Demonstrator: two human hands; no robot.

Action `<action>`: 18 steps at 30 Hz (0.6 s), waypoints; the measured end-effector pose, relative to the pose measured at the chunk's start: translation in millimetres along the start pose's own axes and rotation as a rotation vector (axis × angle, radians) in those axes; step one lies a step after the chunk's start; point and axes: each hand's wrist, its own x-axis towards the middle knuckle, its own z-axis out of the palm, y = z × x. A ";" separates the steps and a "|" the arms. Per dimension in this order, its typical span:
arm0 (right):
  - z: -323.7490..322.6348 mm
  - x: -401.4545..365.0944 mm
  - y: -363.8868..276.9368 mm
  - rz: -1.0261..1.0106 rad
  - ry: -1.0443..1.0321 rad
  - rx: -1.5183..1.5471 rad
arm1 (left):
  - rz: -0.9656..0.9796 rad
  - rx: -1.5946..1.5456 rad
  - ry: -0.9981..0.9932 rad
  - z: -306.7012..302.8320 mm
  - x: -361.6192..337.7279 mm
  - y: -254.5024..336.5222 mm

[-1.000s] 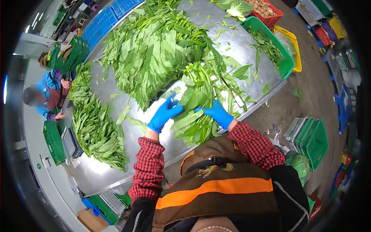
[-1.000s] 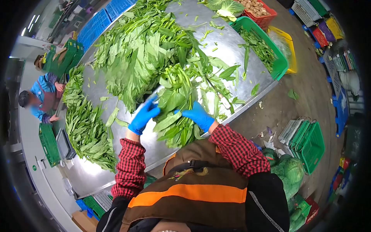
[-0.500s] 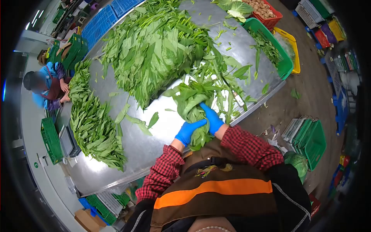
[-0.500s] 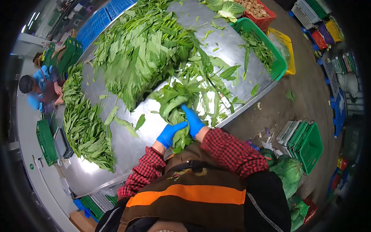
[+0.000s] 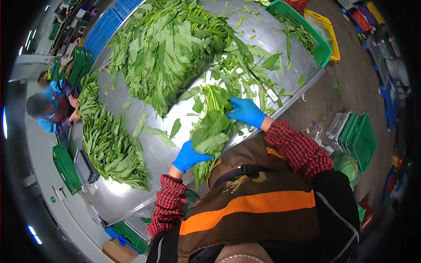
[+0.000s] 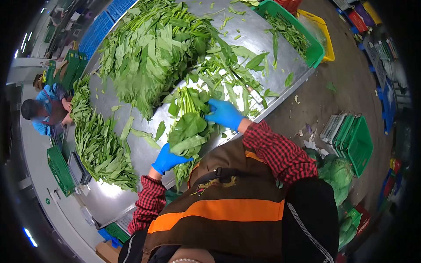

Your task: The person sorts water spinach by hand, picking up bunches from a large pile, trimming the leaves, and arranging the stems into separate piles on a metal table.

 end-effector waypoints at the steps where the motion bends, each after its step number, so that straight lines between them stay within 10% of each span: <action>1: -4.9 0.2 3.8 0.004 0.001 0.004 | 0.016 -0.084 -0.029 -1.1 -4.2 -4.6; 3: -14.8 -4.1 8.0 0.190 0.104 0.129 | -0.004 -0.035 -0.057 -4.9 -12.7 -8.5; 6: -38.5 22.6 63.3 -0.174 0.557 -0.056 | 0.002 0.075 -0.084 -8.0 -24.0 -3.6; 8: -76.6 24.2 68.1 0.054 0.716 0.348 | -0.084 0.051 -0.152 -12.0 -32.0 -6.4; 10: -87.0 18.4 46.4 -0.003 0.593 0.553 | -0.066 0.046 -0.130 -13.7 -31.2 -5.8; 16: -5.8 -27.6 -57.1 -0.649 0.057 -0.390 | 0.035 0.076 -0.165 -6.8 -14.7 6.6; 18: -10.5 -13.2 -26.4 -0.535 0.049 -0.165 | -0.084 0.039 -0.212 -9.9 -15.9 15.7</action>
